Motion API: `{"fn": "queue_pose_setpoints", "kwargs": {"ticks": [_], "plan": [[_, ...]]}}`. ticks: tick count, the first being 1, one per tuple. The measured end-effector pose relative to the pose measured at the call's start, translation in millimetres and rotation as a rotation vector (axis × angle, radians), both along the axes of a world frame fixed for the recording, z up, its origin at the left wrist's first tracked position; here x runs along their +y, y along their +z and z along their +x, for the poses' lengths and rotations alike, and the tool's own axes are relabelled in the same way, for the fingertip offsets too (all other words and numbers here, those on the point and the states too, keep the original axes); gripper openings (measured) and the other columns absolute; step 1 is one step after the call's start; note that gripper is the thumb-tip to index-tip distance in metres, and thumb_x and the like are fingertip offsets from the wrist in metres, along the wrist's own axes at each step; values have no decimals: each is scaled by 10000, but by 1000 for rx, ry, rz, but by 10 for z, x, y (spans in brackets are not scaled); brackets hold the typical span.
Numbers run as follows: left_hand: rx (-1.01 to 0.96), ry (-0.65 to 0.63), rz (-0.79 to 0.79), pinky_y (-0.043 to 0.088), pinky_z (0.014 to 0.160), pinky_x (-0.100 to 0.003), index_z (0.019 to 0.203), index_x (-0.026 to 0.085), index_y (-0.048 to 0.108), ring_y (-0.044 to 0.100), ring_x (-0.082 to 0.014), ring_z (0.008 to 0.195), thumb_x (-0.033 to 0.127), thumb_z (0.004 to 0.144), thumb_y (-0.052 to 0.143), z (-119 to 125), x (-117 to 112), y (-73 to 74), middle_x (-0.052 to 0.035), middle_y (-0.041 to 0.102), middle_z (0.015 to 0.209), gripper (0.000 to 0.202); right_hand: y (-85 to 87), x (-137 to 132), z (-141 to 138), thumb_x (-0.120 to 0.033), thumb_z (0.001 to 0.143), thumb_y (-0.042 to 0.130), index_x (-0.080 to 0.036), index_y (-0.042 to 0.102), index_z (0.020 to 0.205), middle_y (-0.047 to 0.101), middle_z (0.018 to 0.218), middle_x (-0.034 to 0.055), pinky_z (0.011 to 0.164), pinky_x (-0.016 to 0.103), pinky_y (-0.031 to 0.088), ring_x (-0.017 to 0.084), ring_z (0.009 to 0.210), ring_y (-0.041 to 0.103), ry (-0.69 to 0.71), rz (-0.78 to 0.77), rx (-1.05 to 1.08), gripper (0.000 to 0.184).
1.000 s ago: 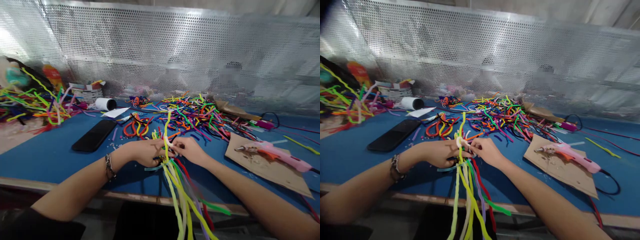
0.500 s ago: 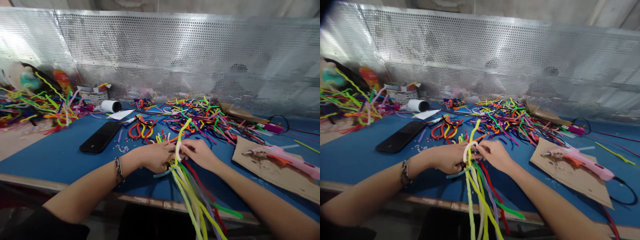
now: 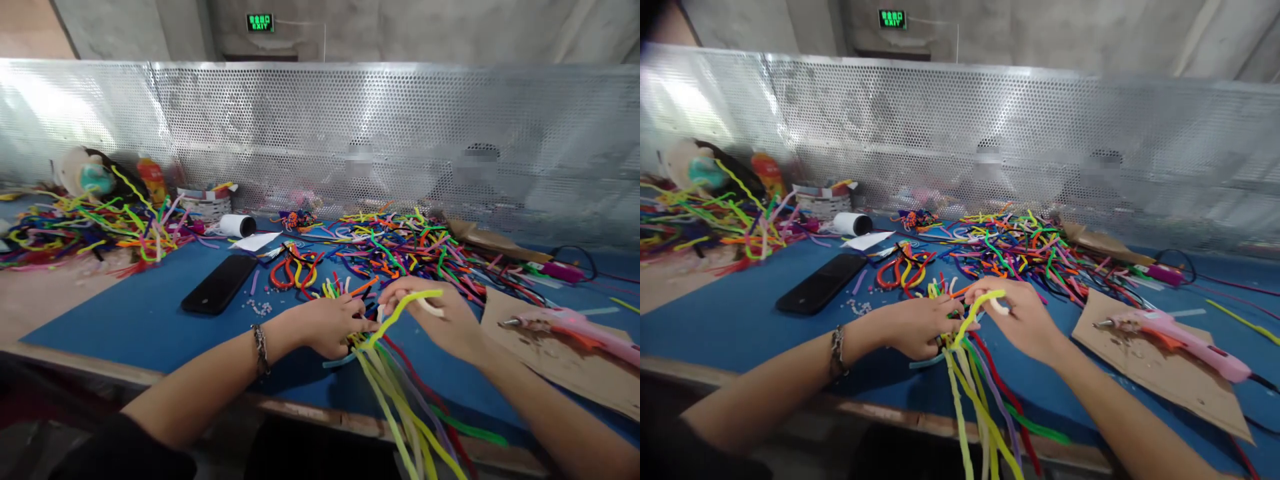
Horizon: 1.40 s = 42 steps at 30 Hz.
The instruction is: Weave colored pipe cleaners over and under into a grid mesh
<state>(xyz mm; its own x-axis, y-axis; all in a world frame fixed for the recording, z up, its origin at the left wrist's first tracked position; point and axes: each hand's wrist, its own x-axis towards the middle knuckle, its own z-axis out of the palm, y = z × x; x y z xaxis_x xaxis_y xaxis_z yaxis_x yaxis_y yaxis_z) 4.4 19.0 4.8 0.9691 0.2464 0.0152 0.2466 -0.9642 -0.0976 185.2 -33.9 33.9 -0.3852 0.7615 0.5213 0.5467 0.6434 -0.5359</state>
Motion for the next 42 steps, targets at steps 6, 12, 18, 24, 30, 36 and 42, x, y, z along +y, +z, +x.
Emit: {"fn": "queue_pose_setpoints", "kwargs": {"ticks": [6, 12, 18, 24, 30, 36, 42], "plan": [[10, 38, -27, 436, 809, -288, 1345, 176, 274, 503, -225, 1006, 184, 706, 495, -1, -15, 19, -106, 520, 1111, 676, 66, 181, 27, -536, 817, 409, -147, 585, 772, 622, 598, 29, 512, 218, 476, 113, 513, 590, 94, -297, 296, 430], [51, 124, -31, 440, 824, -333, 1368, 114, 167, 547, -240, 991, 190, 683, 473, 6, -17, 37, -140, 467, 1256, 754, 67, 529, -99, -480, 874, 305, -123, 543, 656, 594, 557, 36, 480, 203, 466, 96, 460, 575, 98, -582, 307, 482], [-51, 83, -105, 393, 916, -321, 1230, 100, 406, 500, -223, 1090, 176, 676, 468, -20, 19, 12, -130, 499, 1234, 562, -26, 750, -160, -132, 855, 329, -148, 496, 782, 577, 642, -8, 563, 207, 482, 81, 548, 596, -79, -609, 188, 183], [-119, 59, -169, 379, 936, -316, 1222, 125, 417, 470, -220, 1121, 166, 687, 486, -49, 40, -10, -103, 497, 1237, 541, -170, 481, 184, -143, 764, 486, -159, 511, 691, 505, 514, -54, 487, 199, 395, 81, 453, 498, -95, -472, 15, 79], [-137, 60, -195, 343, 967, -315, 1217, 107, 424, 451, -220, 1128, 204, 718, 520, -8, 55, -47, -106, 503, 1219, 517, -345, 219, 282, -93, 727, 481, -133, 606, 800, 626, 767, 52, 631, 229, 429, 127, 669, 562, -13, -207, -432, 150], [-172, 29, -255, 343, 958, -312, 1172, 99, 450, 447, -224, 1121, 188, 733, 510, -7, 57, -28, -115, 511, 1190, 452, -470, 230, 242, -115, 730, 515, -135, 601, 738, 598, 671, 33, 558, 213, 405, 115, 580, 531, -56, -134, -384, 89], [-226, -11, -393, 355, 939, -283, 1152, 141, 454, 482, -179, 1082, 119, 762, 487, 0, 40, 29, -82, 534, 1168, 392, -513, 208, 260, -163, 734, 519, -144, 585, 713, 623, 703, 39, 584, 236, 421, 138, 629, 553, -38, -190, -250, 72]]}}
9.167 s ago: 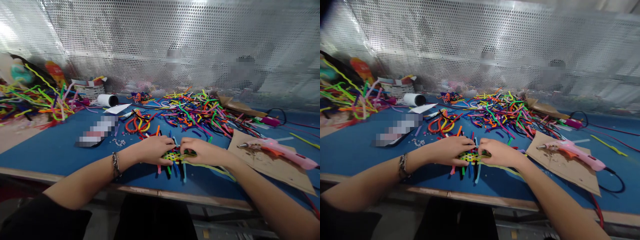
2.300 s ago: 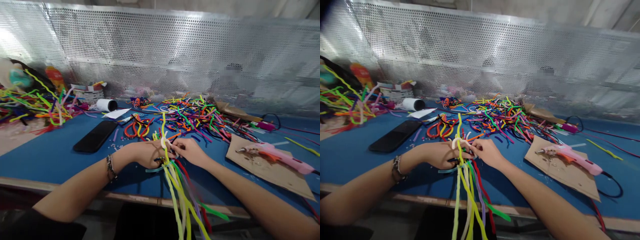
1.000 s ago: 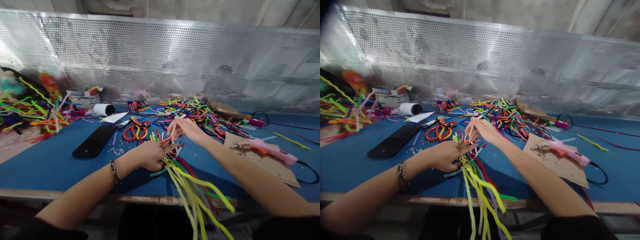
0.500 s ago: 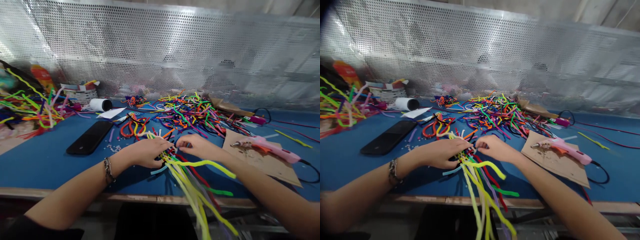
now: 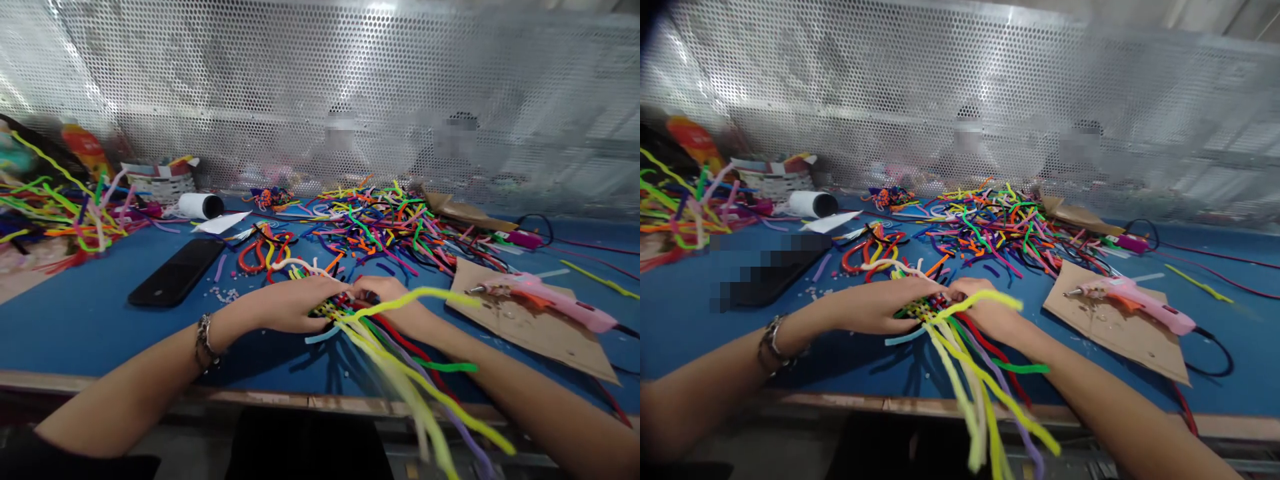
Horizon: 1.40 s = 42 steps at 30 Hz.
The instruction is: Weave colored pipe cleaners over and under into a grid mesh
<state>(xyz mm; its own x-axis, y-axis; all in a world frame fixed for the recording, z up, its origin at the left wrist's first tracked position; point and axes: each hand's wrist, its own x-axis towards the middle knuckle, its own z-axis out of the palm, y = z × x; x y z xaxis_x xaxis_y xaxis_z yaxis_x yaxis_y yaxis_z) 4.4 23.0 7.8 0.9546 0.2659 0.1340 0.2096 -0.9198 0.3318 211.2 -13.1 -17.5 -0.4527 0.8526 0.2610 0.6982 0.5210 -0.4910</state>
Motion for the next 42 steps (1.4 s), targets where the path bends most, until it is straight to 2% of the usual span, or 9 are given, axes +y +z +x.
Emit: {"fn": "queue_pose_setpoints", "kwargs": {"ticks": [3, 7, 13, 18, 25, 29, 34, 38, 42], "plan": [[6, 21, 3, 352, 944, -292, 1157, 149, 456, 468, -178, 1103, 133, 775, 530, 14, -6, -26, -82, 533, 1177, 390, 17, 8, -13, -150, 735, 480, -150, 596, 765, 647, 739, 35, 621, 241, 441, 139, 661, 576, -15, -84, 78, 121], [2, 72, 36, 362, 941, -313, 1170, 167, 443, 446, -189, 1135, 156, 757, 583, 24, -8, -82, -92, 489, 1232, 437, 30, 18, -36, -165, 745, 427, -143, 586, 792, 642, 741, 37, 637, 241, 452, 131, 665, 578, -32, -110, 118, 167], [19, 46, 79, 308, 993, -312, 1177, 156, 454, 426, -183, 1163, 196, 784, 573, 48, 18, -96, -82, 495, 1241, 413, -8, 34, -28, -221, 736, 444, -143, 572, 786, 639, 726, 36, 619, 245, 461, 131, 645, 578, -66, -146, 189, 158], [15, 65, 68, 324, 979, -284, 1215, 157, 420, 442, -174, 1150, 226, 810, 542, 35, 39, -135, -79, 496, 1245, 429, 37, 28, -32, -211, 711, 458, -146, 607, 752, 651, 737, 37, 632, 242, 460, 137, 668, 587, -143, -144, 157, 167], [1, 15, 121, 359, 936, -312, 1190, 136, 451, 484, -196, 1082, 268, 810, 546, 24, 83, -187, -113, 528, 1173, 413, 69, 22, -52, -176, 697, 459, -154, 613, 733, 647, 699, 15, 606, 227, 448, 125, 630, 575, -146, -209, 118, 160], [-45, 24, 135, 308, 985, -300, 1192, 109, 452, 432, -188, 1141, 266, 821, 540, 13, 97, -219, -119, 511, 1200, 413, 39, 24, -66, -212, 698, 484, -151, 586, 726, 619, 657, 12, 564, 223, 427, 117, 582, 549, -152, -232, 128, 122], [37, 53, 79, 321, 974, -262, 1136, 118, 498, 454, -175, 1122, 242, 801, 568, 43, 80, -146, -96, 527, 1183, 364, 47, 9, -86, -257, 699, 515, -156, 545, 712, 569, 624, -6, 529, 216, 400, 102, 550, 498, -138, -239, 147, 106], [106, 73, 43, 322, 973, -275, 1127, 131, 501, 453, -181, 1128, 232, 793, 578, 73, 63, -73, -83, 526, 1194, 357, 28, 15, -99, -270, 717, 493, -161, 516, 689, 519, 592, -20, 492, 210, 367, 94, 524, 451, -127, -223, 147, 114], [104, 49, 60, 313, 982, -285, 1130, 134, 505, 441, -189, 1139, 241, 809, 552, 70, 59, -70, -84, 522, 1203, 342, 26, 39, -76, -256, 733, 470, -155, 518, 707, 518, 615, -13, 518, 218, 373, 99, 546, 453, -101, -225, 135, 114]]}}
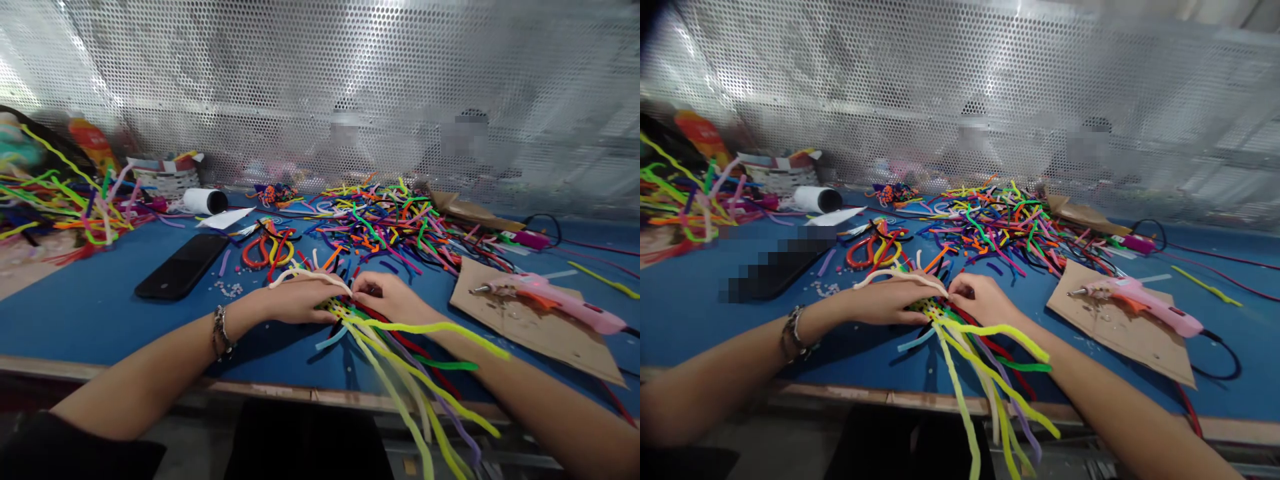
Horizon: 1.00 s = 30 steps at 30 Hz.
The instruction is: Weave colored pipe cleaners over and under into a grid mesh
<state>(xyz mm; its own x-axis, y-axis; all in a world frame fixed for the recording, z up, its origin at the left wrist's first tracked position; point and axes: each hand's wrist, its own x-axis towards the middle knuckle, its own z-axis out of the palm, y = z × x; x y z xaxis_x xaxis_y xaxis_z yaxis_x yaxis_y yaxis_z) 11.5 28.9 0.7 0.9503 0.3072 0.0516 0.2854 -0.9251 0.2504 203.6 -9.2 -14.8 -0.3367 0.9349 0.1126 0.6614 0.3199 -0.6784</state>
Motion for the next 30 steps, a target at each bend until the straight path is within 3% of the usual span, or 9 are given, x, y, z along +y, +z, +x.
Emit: {"fn": "queue_pose_setpoints", "kwargs": {"ticks": [4, 9, 15, 18, 21, 23, 27, 30], "plan": [[2, -47, 12, 304, 991, -252, 1164, 154, 494, 428, -166, 1154, 141, 798, 506, -39, 39, -4, -58, 510, 1232, 366, 101, -5, 87, -217, 774, 430, -146, 540, 777, 555, 701, 7, 595, 228, 402, 106, 621, 494, 130, 12, -23, 131], [21, -13, 57, 294, 1002, -247, 1168, 178, 509, 422, -157, 1166, 11, 726, 432, -108, 148, 7, -33, 510, 1241, 478, 254, -125, 114, -248, 801, 490, -133, 557, 889, 541, 880, 53, 730, 263, 417, 129, 780, 507, 381, 24, -123, 160], [66, -74, -12, 280, 1004, -237, 1165, 161, 500, 412, -143, 1177, 22, 754, 373, -138, 174, 71, -50, 486, 1262, 451, 203, -231, 15, -95, 763, 492, -147, 528, 955, 491, 967, 69, 848, 297, 379, 154, 928, 460, 414, 139, -261, 202], [32, -77, -68, 289, 994, -266, 1186, 150, 458, 413, -181, 1165, 204, 794, 483, -147, 129, 95, -78, 479, 1251, 397, 143, -198, 28, -64, 771, 458, -151, 533, 894, 497, 912, 59, 804, 290, 401, 148, 868, 473, 414, 166, -274, 168], [-30, -19, -94, 331, 952, -306, 1164, 153, 433, 444, -223, 1104, 428, 690, 626, -132, 71, 82, -92, 493, 1183, 581, 96, -156, 55, -101, 808, 453, -156, 544, 889, 501, 926, 67, 796, 301, 406, 160, 876, 476, 396, 234, -336, 134], [-36, 16, -90, 379, 882, -308, 1078, 155, 467, 491, -221, 1013, 487, 687, 615, -103, 42, 57, -86, 527, 1087, 534, 76, -138, 63, -160, 833, 459, -159, 550, 901, 509, 932, 74, 791, 311, 410, 172, 880, 479, 390, 300, -406, 114], [-39, 26, -8, 378, 859, -305, 968, 146, 501, 503, -212, 981, 394, 810, 511, -50, 39, 6, -87, 557, 1016, 294, 49, -110, 34, -247, 863, 435, -152, 557, 908, 539, 885, 74, 748, 304, 427, 176, 834, 502, 426, 455, -525, 162], [-36, -1, 21, 364, 875, -286, 971, 149, 504, 496, -202, 1004, 277, 791, 554, -50, 66, -4, -85, 559, 1047, 227, 18, -86, -22, -259, 879, 402, -136, 551, 965, 568, 909, 86, 729, 303, 432, 181, 844, 518, 460, 582, -590, 211]]}}
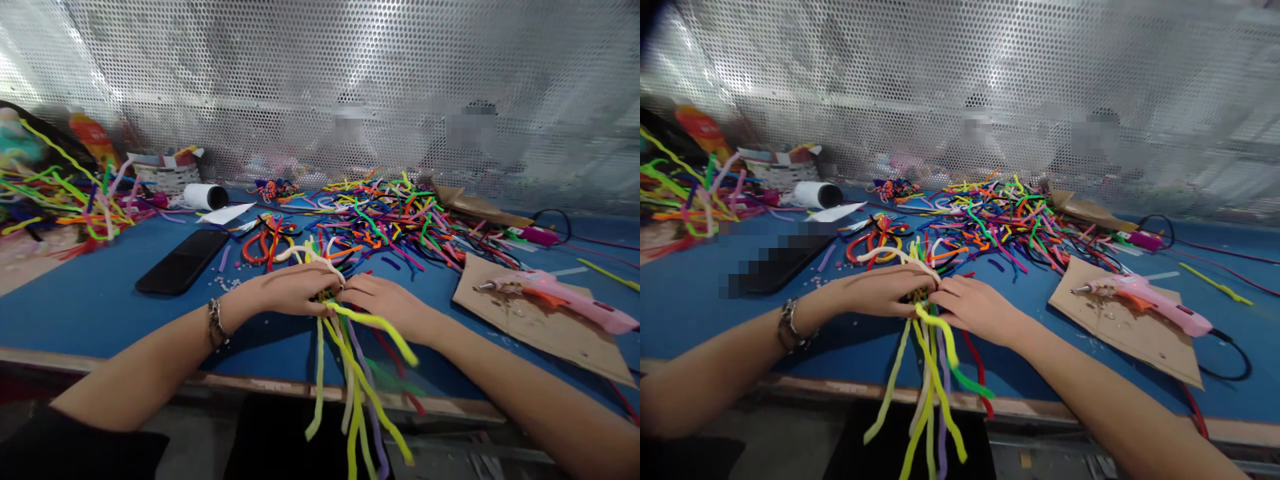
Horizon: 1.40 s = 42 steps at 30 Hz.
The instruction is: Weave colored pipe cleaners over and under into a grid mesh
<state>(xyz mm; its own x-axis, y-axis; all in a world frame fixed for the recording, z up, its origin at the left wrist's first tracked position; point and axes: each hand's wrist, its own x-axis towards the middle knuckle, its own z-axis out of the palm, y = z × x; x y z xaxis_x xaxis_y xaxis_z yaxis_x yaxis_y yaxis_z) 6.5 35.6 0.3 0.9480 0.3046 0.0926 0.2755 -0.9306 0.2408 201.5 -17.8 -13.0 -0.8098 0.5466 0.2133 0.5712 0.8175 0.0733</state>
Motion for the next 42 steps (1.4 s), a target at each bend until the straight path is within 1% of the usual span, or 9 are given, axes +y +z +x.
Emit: {"fn": "queue_pose_setpoints", "kwargs": {"ticks": [3, 9, 16, 21, 28, 30, 34, 37, 42], "plan": [[5, -10, -19, 378, 845, -267, 946, 145, 515, 512, -189, 967, 231, 777, 570, -22, 28, 9, -77, 577, 1006, 198, -46, 15, -54, -248, 905, 330, -144, 563, 959, 597, 903, 76, 700, 299, 424, 179, 829, 530, 50, 116, -43, 261], [-34, -67, -46, 364, 858, -255, 943, 152, 524, 504, -175, 979, 221, 790, 555, -40, 76, 13, -64, 575, 1037, 171, -77, 14, -105, -221, 882, 355, -151, 585, 878, 607, 791, 60, 600, 272, 384, 162, 707, 532, -31, 226, -76, 240], [-39, -68, -17, 379, 825, -266, 941, 129, 526, 515, -187, 940, 258, 797, 543, -16, 75, -5, -86, 588, 978, 194, -50, 24, -126, -245, 892, 334, -159, 580, 836, 590, 771, 61, 606, 265, 366, 150, 692, 516, 0, 217, -79, 267], [-50, -74, -21, 369, 853, -269, 980, 139, 522, 501, -191, 992, 286, 803, 537, -26, 81, -18, -89, 579, 1029, 231, -51, 14, -123, -273, 898, 353, -166, 575, 847, 584, 765, 52, 598, 264, 358, 151, 714, 521, -3, 226, -105, 252], [-21, -86, -69, 325, 932, -270, 1026, 148, 523, 469, -178, 1065, 246, 801, 547, -34, 78, -2, -78, 549, 1134, 247, -39, -28, -95, -137, 894, 331, -165, 585, 920, 621, 771, 56, 584, 263, 367, 155, 733, 546, 106, 277, -106, 257], [-23, -89, -70, 333, 923, -275, 1014, 135, 529, 470, -184, 1060, 251, 807, 539, -34, 85, -2, -87, 551, 1128, 238, -51, -16, -85, -162, 896, 330, -152, 593, 879, 635, 791, 65, 616, 264, 395, 156, 742, 555, 96, 230, -16, 264], [-22, -99, -76, 346, 907, -286, 1004, 116, 536, 483, -193, 1034, 247, 798, 550, -33, 101, -2, -97, 563, 1095, 245, -61, 26, -66, -206, 888, 351, -127, 591, 882, 636, 841, 85, 701, 252, 437, 155, 795, 570, 64, -2, 225, 253], [-31, -110, -90, 344, 907, -285, 1002, 127, 536, 479, -192, 1038, 227, 788, 562, -34, 106, 5, -87, 560, 1098, 238, -55, 46, -57, -190, 864, 382, -132, 594, 840, 631, 800, 79, 666, 230, 444, 136, 731, 572, -6, -158, 374, 221], [-37, -105, -134, 357, 893, -272, 978, 145, 531, 484, -181, 1038, 190, 774, 576, -35, 106, 8, -75, 554, 1098, 214, -44, 52, -62, -237, 866, 390, -140, 593, 781, 640, 749, 68, 631, 233, 440, 136, 680, 579, -92, -278, 478, 241]]}}
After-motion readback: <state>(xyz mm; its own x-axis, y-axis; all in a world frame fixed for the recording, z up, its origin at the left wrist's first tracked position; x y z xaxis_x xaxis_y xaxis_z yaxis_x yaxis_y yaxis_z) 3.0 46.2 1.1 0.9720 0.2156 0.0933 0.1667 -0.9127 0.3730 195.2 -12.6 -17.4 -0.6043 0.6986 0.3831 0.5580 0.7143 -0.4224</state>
